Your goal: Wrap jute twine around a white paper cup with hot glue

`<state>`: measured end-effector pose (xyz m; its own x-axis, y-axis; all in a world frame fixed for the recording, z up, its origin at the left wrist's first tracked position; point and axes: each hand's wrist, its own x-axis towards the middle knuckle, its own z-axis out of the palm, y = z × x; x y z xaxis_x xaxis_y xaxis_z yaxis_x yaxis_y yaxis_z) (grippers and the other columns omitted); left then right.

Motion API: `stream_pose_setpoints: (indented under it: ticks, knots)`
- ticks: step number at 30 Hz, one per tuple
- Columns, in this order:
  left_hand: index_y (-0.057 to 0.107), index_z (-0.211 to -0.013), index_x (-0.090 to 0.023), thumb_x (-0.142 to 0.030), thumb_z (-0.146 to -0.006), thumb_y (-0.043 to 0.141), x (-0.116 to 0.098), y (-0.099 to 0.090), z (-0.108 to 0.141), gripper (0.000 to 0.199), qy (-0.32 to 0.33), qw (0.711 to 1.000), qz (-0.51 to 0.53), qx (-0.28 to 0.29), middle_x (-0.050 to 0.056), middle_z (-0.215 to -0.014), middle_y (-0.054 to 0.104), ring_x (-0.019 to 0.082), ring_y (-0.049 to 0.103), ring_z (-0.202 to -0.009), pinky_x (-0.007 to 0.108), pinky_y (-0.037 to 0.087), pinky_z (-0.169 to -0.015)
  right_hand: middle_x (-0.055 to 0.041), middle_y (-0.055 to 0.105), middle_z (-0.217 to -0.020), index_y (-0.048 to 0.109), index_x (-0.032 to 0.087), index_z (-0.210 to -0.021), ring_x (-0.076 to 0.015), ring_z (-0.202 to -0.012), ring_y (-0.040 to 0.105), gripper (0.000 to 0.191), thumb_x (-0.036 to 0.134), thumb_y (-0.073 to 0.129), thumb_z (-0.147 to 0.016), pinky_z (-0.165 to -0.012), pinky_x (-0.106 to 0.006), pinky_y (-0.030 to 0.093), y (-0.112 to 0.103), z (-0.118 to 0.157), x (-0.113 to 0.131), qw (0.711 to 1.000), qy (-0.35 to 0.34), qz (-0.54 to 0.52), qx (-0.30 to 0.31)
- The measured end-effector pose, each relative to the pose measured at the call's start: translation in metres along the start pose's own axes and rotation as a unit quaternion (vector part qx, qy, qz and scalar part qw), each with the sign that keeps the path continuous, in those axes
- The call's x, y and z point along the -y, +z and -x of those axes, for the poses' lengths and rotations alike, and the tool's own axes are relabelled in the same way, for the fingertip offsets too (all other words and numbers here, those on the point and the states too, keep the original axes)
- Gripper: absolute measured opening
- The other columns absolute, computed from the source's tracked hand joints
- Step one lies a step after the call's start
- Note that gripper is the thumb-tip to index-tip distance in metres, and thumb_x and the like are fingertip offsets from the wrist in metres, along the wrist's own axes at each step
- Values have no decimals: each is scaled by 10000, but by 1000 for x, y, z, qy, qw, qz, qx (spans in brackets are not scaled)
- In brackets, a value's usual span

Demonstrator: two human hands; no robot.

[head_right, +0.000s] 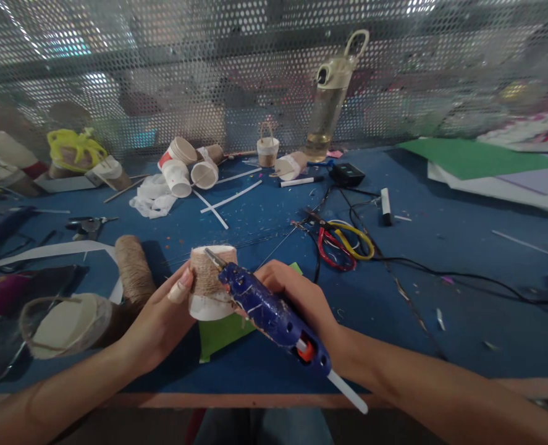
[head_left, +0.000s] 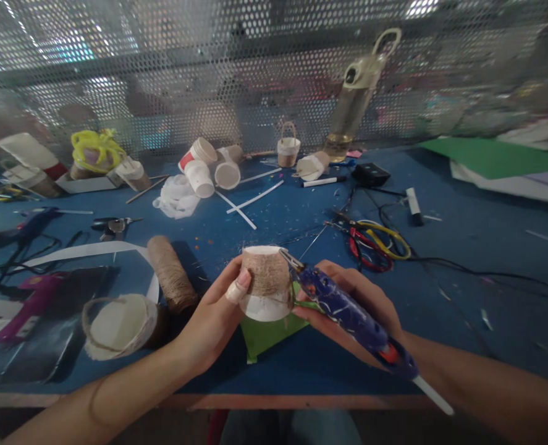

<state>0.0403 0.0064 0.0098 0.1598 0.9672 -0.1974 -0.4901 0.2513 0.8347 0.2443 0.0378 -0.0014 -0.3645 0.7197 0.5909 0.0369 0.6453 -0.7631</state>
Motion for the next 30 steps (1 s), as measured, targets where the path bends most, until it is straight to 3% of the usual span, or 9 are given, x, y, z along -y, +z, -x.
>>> stream_pose_setpoints:
  ticks: [5, 10, 16, 20, 23, 30]
  knots:
    - [685, -1206, -248, -438, -912, 627, -1, 1, 1, 355, -10, 1000, -11, -9, 64, -1219, 715, 250, 625, -1150, 368, 446, -997, 2, 657, -883, 562, 240, -813, -153, -803, 659, 194, 68, 628, -872, -700, -284, 533, -2, 2, -6, 998, 19, 3, 66]
    - [671, -1229, -247, -434, -911, 630, -1, 0, 2, 371, -7, 1000, -12, -12, 67, -1211, 720, 255, 638, -1138, 373, 454, -988, -3, 658, -883, 579, 249, -839, -163, -828, 674, 174, 85, 595, -896, -717, -291, 545, -7, 2, -8, 997, 37, -13, 68]
    - [696, -1193, -261, -424, -908, 637, -1, -2, 0, 334, 2, 999, -39, -29, 55, -1233, 719, 264, 617, -1182, 370, 442, -1009, -12, 713, -918, 561, 270, -805, -218, -859, 711, 225, 128, 734, -787, -762, -347, 571, -3, 1, 10, 998, 56, 35, 12]
    - [685, -1210, -273, -420, -902, 648, 0, -3, -1, 343, -5, 998, -52, -41, 43, -1231, 721, 263, 604, -1203, 374, 425, -1030, 21, 723, -877, 541, 289, -862, -180, -736, 706, 284, 84, 711, -764, -677, -298, 561, 1, 4, 11, 991, 38, 116, -50]
    - [687, -1198, -269, -434, -897, 650, 0, -4, -1, 346, -5, 998, -51, -47, 43, -1227, 722, 267, 605, -1200, 370, 438, -1008, 17, 719, -907, 540, 290, -884, -175, -746, 710, 315, 90, 733, -734, -688, -286, 558, -2, 5, 8, 991, 31, 126, -25]
    - [687, -1207, -286, -429, -888, 666, -2, -7, -1, 350, -14, 996, -46, -73, 18, -1230, 718, 230, 606, -1189, 306, 464, -950, 10, 755, -822, 633, 288, -960, -170, -649, 714, 234, 184, 764, -796, -591, -273, 567, -9, 6, 8, 986, 130, 108, -9]
